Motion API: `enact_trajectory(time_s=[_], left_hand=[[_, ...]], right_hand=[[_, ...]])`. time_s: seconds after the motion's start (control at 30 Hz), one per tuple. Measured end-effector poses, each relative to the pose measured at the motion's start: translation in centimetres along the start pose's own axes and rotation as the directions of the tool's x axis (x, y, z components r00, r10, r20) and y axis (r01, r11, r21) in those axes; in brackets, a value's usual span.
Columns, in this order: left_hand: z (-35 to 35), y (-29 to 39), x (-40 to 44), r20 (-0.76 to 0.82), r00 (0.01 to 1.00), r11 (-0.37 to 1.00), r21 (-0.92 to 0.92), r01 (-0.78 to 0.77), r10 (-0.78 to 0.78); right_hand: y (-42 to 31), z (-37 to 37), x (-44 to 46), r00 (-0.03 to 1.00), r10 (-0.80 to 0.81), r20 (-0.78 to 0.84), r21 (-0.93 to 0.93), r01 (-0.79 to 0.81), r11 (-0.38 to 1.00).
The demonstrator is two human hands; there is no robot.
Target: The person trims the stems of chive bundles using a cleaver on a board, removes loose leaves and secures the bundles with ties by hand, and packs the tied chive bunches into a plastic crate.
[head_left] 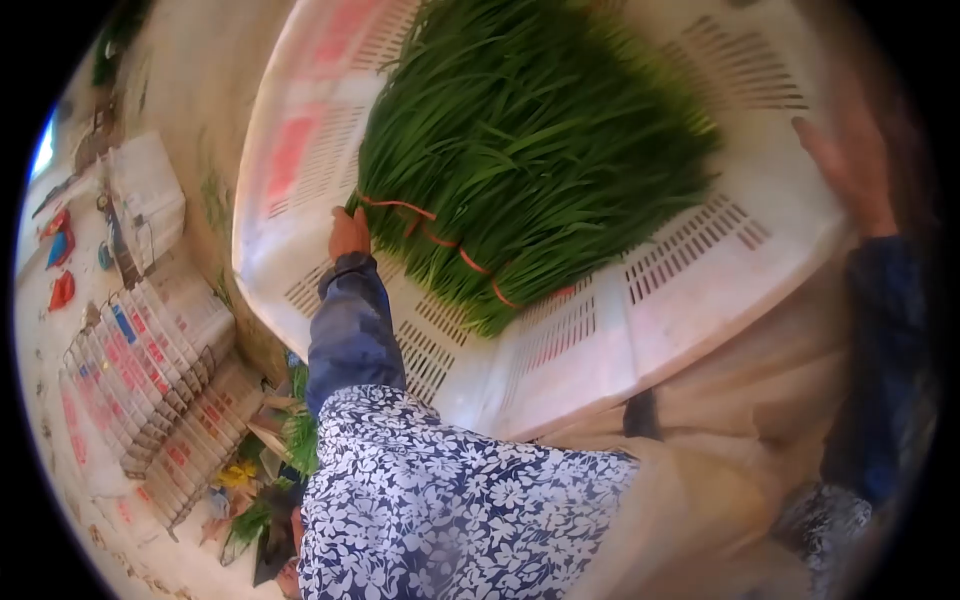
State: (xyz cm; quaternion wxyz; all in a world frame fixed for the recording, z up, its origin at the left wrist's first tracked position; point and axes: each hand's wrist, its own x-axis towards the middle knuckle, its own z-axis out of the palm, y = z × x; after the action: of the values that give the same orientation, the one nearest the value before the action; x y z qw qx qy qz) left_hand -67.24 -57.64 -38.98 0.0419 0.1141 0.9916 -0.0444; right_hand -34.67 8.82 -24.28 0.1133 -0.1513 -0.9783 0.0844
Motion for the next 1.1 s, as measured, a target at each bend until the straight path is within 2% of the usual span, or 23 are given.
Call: enact_trajectory(time_s=[0.03,0.1,0.17,0.2,0.23,0.27,0.3,0.33,0.4,0.47,0.57,0.63,0.67,0.73,0.77,0.83,0.87,0.9,0.97,1.0,1.03,1.07,1.1], left_hand=[[1.4,-0.4,0.2,0.184,0.980,0.995,0.070,0.066,-0.078],[2.7,-1.0,0.2,0.184,0.981,0.997,0.065,0.045,-0.056],[1.4,0.1,1.5,0.162,0.987,0.999,0.037,0.012,-0.018],[-0.7,1.1,3.3,0.354,0.935,0.992,0.121,-0.046,0.000],[-2.9,2.7,5.2,0.524,0.852,0.974,0.195,-0.114,-0.005],[-4.0,5.0,5.8,0.503,0.865,0.977,0.180,-0.115,0.009],[-4.4,8.2,5.3,0.123,0.948,0.954,0.007,-0.298,0.295],[-4.9,11.3,4.5,-0.301,0.829,0.856,-0.072,-0.512,0.471],[-6.7,17.3,3.3,-0.246,0.685,0.679,-0.120,-0.724,0.686],[-4.0,19.9,4.5,-0.286,0.650,0.669,-0.039,-0.743,0.704],[-0.1,21.9,5.5,-0.231,0.752,0.766,-0.039,-0.642,0.618],[2.6,22.7,6.1,-0.295,0.736,0.793,0.209,-0.572,0.609],[2.8,23.0,5.8,-0.296,0.732,0.789,0.200,-0.581,0.614],[1.5,23.2,6.4,-0.186,0.796,0.814,0.220,-0.538,0.577],[0.4,23.3,7.1,-0.218,0.778,0.806,0.225,-0.548,0.590],[-1.4,23.1,6.2,-0.040,0.837,0.821,0.228,-0.524,0.545],[-3.2,22.6,6.5,-0.019,0.801,0.792,0.168,-0.587,0.598],[-3.4,21.7,6.3,-0.259,0.678,0.720,0.124,-0.683,0.688],[-6.7,24.8,0.6,-0.444,0.651,0.658,-0.166,-0.735,0.615],[-7.6,25.3,-1.9,-0.347,0.705,0.662,-0.254,-0.705,0.618],[-6.5,26.5,-4.3,-0.358,0.591,0.547,-0.225,-0.806,0.723],[-4.3,26.3,-6.5,-0.214,0.599,0.607,-0.037,-0.794,0.771],[0.3,25.2,-7.2,-0.133,0.547,0.560,0.100,-0.822,0.827]], right_hand=[[1.9,0.5,-0.8,1.000,-0.012,0.012,-0.051,0.013,0.999],[2.5,1.8,-1.4,0.999,-0.017,0.036,-0.086,0.020,0.996],[1.2,0.6,-0.9,0.971,0.137,0.196,-0.027,-0.134,0.991],[0.2,-0.4,-0.5,0.952,0.191,0.238,-0.023,-0.191,0.981],[-2.3,-1.0,0.6,0.991,0.081,0.108,0.038,-0.085,0.996],[-3.7,-1.2,1.3,0.999,-0.035,-0.022,0.085,0.037,0.996],[-3.7,-1.0,1.4,0.996,-0.069,-0.049,0.042,0.071,0.997],[-3.7,-1.2,1.5,0.996,-0.069,-0.057,0.033,0.071,0.997],[-4.2,-1.0,1.3,0.999,0.026,0.024,0.054,-0.028,0.998],[-3.7,-1.5,1.6,1.000,-0.011,0.025,0.047,0.010,0.999],[-3.5,1.1,0.1,0.994,-0.049,0.093,0.065,0.043,0.997],[-2.6,2.8,-0.3,0.992,-0.050,0.115,0.041,0.045,0.998],[-1.7,2.5,-0.3,0.993,-0.049,0.110,0.014,0.048,0.999],[-0.4,0.2,-0.6,0.997,-0.037,0.062,-0.051,0.040,0.998],[-1.6,-1.2,0.1,0.999,-0.024,0.030,-0.069,0.026,0.997],[-6.6,-4.4,2.2,0.986,0.025,0.164,0.094,-0.041,0.995],[-5.9,-3.8,2.0,0.990,-0.055,0.132,0.036,0.051,0.998],[-6.8,-3.7,1.6,0.993,-0.062,-0.098,-0.037,0.059,0.998],[-7.7,-5.1,-0.4,0.974,-0.012,-0.226,-0.022,0.007,1.000],[-8.2,-6.9,-2.2,0.961,0.032,-0.273,-0.015,-0.038,0.999],[-8.7,-8.9,-4.8,0.956,0.072,-0.285,-0.028,-0.083,0.996],[-10.0,-11.5,-7.4,0.937,0.101,-0.336,-0.065,-0.130,0.989],[-10.7,-13.8,-9.9,0.923,0.164,-0.348,0.002,-0.174,0.985]])
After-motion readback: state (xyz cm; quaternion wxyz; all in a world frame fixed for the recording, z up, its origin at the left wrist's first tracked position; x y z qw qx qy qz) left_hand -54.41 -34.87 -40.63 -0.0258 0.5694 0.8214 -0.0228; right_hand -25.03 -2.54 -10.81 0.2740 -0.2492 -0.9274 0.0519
